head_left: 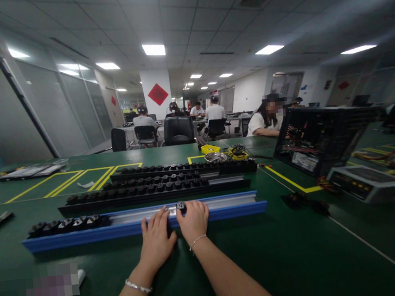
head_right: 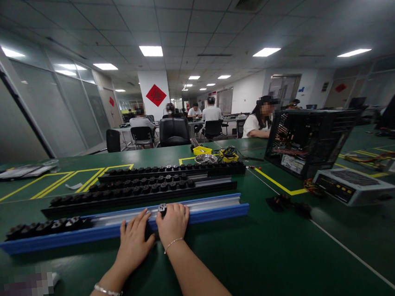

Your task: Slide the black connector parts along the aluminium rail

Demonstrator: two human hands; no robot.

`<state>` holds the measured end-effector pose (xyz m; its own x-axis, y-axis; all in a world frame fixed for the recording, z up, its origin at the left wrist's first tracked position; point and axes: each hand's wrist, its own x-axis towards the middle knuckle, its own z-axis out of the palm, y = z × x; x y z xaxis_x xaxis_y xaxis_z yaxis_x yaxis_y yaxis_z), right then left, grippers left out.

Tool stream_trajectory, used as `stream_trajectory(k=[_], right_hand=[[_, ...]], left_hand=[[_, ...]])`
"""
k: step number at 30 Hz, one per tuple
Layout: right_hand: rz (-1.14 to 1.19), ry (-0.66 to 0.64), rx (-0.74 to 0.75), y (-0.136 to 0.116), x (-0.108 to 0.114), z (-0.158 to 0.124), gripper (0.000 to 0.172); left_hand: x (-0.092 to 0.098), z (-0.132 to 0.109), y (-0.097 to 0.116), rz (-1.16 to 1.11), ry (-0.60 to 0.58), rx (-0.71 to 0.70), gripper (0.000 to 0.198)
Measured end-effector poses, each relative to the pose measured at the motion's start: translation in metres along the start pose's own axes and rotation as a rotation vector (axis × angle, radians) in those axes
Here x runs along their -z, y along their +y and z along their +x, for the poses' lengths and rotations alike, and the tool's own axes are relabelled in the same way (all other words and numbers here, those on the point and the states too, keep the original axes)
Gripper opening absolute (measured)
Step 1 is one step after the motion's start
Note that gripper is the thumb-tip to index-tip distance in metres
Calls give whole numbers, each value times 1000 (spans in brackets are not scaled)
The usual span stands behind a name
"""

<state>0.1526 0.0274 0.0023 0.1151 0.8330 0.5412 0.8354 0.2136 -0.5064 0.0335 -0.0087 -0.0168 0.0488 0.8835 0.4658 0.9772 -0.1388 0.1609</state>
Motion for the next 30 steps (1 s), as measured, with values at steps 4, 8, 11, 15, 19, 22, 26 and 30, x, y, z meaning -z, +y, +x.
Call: stream_trajectory(k=[4, 8, 11, 15, 19, 22, 26, 30], right_hand=[[-11, 28, -10, 6, 3, 1, 21], [-23, 44, -15, 12, 6, 2, 22], [-33, 45, -16, 15, 8, 2, 21], [-41, 43, -19, 18, 11, 3, 21], [-38, 49, -20, 20, 12, 3, 21], [-34, 54, -24, 22, 12, 4, 21], [-40, 43, -35, 24, 13, 4, 22], [-36, 49, -37, 25, 15, 4, 21]], left_hand=[[-1, 0, -1, 8, 4, 0, 56], [-1, 1, -1, 11, 5, -6, 57], [0, 1, -1, 8, -2, 2, 56], [1, 1, 0, 7, -6, 9, 56], [1, 1, 0, 5, -10, 10, 56], [0, 2, -2, 1, -16, 9, 56], [-1, 2, -3, 1, -13, 1, 56], [-1, 1, -4, -1, -7, -4, 55]])
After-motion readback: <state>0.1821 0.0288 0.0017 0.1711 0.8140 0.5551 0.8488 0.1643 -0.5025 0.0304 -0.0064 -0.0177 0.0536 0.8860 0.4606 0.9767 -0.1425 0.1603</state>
